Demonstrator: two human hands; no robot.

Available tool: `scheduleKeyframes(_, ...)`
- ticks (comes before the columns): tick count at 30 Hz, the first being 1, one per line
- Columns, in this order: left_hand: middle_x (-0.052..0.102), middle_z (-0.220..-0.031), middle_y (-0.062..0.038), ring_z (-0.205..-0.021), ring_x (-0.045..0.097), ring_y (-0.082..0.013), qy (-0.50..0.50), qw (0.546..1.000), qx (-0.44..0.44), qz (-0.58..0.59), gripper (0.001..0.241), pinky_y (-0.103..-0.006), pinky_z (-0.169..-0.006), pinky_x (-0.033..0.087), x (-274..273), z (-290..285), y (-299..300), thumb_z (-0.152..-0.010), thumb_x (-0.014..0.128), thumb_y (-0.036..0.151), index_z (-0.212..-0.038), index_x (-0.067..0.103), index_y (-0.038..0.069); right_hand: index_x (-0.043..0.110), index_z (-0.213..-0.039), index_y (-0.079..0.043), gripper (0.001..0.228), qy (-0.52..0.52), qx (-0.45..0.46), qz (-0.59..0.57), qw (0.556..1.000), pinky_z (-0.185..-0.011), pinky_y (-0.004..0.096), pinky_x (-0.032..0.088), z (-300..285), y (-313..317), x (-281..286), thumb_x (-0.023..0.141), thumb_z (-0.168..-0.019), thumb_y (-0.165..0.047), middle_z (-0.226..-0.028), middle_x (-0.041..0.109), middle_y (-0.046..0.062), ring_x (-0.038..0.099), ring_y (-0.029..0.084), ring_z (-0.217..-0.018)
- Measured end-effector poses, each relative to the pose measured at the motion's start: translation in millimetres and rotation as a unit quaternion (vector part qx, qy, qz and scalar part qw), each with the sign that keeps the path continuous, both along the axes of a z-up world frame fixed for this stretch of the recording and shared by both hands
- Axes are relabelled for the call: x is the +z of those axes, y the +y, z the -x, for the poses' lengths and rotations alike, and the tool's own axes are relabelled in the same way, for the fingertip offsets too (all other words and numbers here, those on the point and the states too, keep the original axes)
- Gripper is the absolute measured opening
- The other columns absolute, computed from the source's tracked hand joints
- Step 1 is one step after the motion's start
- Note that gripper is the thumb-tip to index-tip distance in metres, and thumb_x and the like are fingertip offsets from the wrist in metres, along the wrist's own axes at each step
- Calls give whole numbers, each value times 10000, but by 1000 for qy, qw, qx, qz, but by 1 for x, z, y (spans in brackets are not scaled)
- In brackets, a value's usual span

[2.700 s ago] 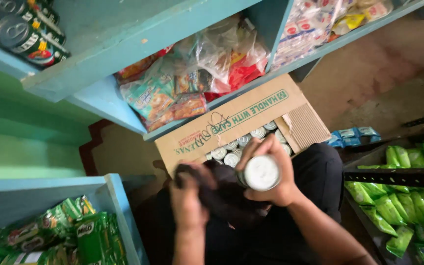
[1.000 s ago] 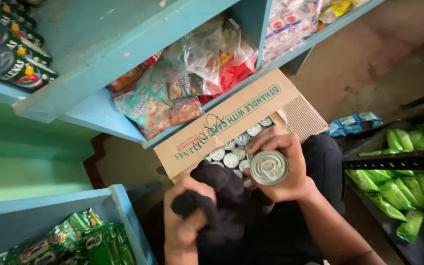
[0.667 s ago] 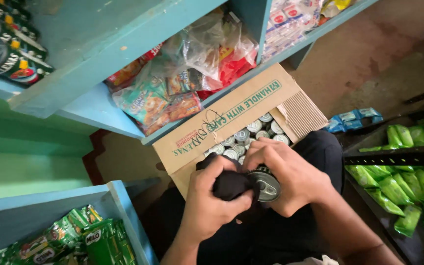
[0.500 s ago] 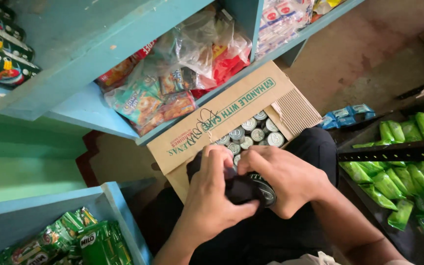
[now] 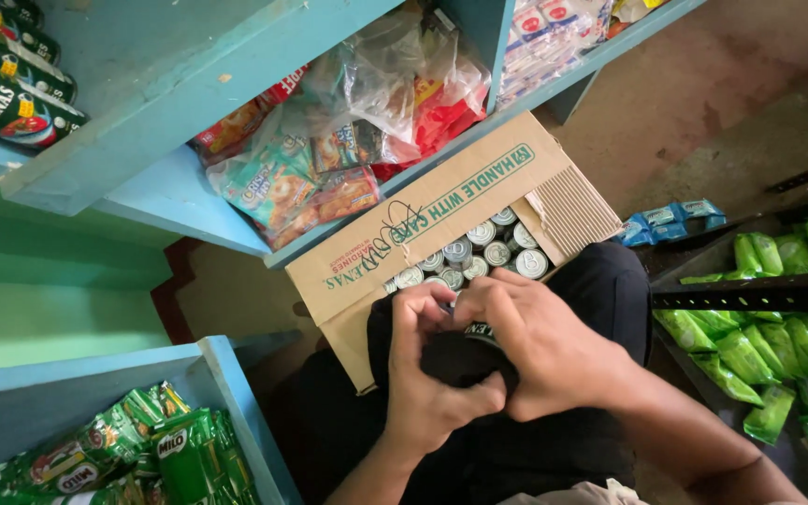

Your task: Cleaning canned goods with a cloth and organizing them onto a grocery shelf.

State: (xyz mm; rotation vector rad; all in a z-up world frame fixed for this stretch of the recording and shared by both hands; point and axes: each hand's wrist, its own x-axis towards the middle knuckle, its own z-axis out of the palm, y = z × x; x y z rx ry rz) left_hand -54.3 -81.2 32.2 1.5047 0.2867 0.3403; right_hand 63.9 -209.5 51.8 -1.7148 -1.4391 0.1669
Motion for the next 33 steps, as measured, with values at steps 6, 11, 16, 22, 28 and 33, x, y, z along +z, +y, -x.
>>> scheduleKeyframes(6,651,-1089,-95,-970,601,-192,-22,998,7,63,552,-319,-948,480,-11,6,-4,-680,740,134,-1190,557,26,445,-1106,-6,577,-63,3,-43,997,-828,438,508,7,5,-1,707,-593,-41,-1079,622,168,603,330,-889)
scheduleKeyframes(11,663,-978,-86,-860,582,-179,20,997,63,47,322,-291,-845,489,-25,8,0,-743,687,115,-1042,614,21,361,-1106,-25,538,-82,13,-59,995,-752,410,532,6,11,-12,687,-681,29,-1042,538,177,592,321,-918)
scheduleKeyframes(16,706,-835,-103,-751,557,-167,26,991,132,11,201,-273,-770,481,-21,11,-4,-781,565,57,-927,675,-29,346,-1080,-35,530,-133,31,-73,988,-745,438,501,6,14,-14,656,-652,-13,-1012,540,180,555,304,-818)
scheduleKeyframes(22,617,-966,-95,-879,520,-180,20,987,31,157,265,-283,-856,434,-37,18,7,-755,610,54,-1018,597,21,534,-853,-73,410,-162,-19,-16,986,-701,365,463,4,-1,-34,729,-499,-146,-992,615,102,523,277,-700)
scheduleKeyframes(28,629,-1027,-70,-989,560,-195,105,979,-70,161,480,-301,-977,389,-56,22,10,-616,825,104,-1033,589,81,390,-1015,-134,658,130,-16,-107,986,-778,348,510,-6,2,-48,818,-517,-91,-1040,597,88,622,234,-895)
scheduleKeyframes(33,659,-897,-45,-841,592,-160,-9,970,-185,157,263,-275,-846,468,-34,29,26,-672,720,-17,-893,617,82,297,-1083,-180,668,347,10,-217,912,-799,298,546,-9,7,-26,758,-631,-6,-1053,399,44,660,206,-897)
